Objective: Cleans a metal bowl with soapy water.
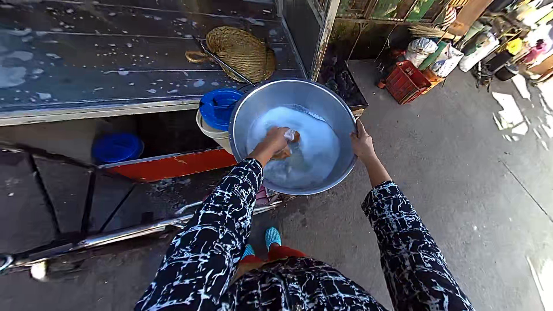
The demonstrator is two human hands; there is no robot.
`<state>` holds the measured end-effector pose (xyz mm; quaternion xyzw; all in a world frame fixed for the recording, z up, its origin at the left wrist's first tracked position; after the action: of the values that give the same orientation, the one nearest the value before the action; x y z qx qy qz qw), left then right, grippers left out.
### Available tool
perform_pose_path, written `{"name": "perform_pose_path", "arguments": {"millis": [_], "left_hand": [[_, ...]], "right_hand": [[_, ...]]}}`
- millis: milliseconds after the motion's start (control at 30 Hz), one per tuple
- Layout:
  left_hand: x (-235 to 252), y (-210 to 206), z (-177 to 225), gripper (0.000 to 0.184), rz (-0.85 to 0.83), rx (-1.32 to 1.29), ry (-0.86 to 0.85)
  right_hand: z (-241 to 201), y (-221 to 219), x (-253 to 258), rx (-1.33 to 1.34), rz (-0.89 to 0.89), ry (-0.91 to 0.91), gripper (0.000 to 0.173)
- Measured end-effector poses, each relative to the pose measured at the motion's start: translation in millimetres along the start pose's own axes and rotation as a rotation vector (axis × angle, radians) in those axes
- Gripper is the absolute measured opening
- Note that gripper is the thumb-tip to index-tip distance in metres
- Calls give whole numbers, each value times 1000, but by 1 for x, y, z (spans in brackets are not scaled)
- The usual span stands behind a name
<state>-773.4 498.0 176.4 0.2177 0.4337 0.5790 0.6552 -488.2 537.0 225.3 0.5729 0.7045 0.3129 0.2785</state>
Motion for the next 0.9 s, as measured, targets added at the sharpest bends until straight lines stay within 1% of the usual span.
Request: {"name": "perform_pose_path", "arguments": {"millis": [167, 300, 333, 400, 500, 567, 633, 700, 767, 800, 833, 867, 900], "left_hand": [[1, 15, 11, 30, 46, -6, -9], [0, 14, 11, 27, 48, 9, 56], [3, 13, 9, 31, 49, 17, 80], [8, 11, 1, 46, 88, -10, 128], [16, -3, -9, 71, 175, -106, 253], [22, -19, 2, 82, 154, -78, 294], [35, -36, 21, 85, 112, -36, 254], [41, -43, 34, 78, 38, -6, 141], [37, -43, 46, 71, 14, 36, -24], [36, -43, 50, 62, 14, 49, -105], [34, -40, 51, 47, 18, 58, -168], [31, -35, 52, 38, 13, 50, -203], [29, -31, 50, 36, 14, 31, -209]], "right_hand": [[-1, 0, 2, -58, 75, 39, 54], [0, 1, -5, -93, 106, 47, 53], [0, 1, -5, -96, 110, 44, 53], [-1, 1, -5, -101, 114, 34, 52], [1, -1, -4, -111, 110, 10, 53], [6, -2, -6, -116, 131, 3, 54], [2, 0, -8, -128, 142, 5, 54], [-9, -3, -8, -140, 127, 8, 55], [-12, -4, -8, -164, 108, -5, 55], [-13, -3, -8, -182, 106, -16, 56], [-14, -3, -7, -196, 108, -27, 55], [-15, -4, -6, -202, 112, -33, 55], [-15, -5, -5, -201, 120, -35, 54]]}}
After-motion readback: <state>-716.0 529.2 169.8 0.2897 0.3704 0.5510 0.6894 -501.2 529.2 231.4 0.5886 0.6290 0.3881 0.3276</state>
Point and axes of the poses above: each hand's wrist, its own x-axis towards the middle knuckle, its own y-axis out of the back of the hand, z = x × y, the point moved 4 cm from there along x, towards the middle knuckle, and after that the axes turned 9 degrees about y, right-handed, at the moved point
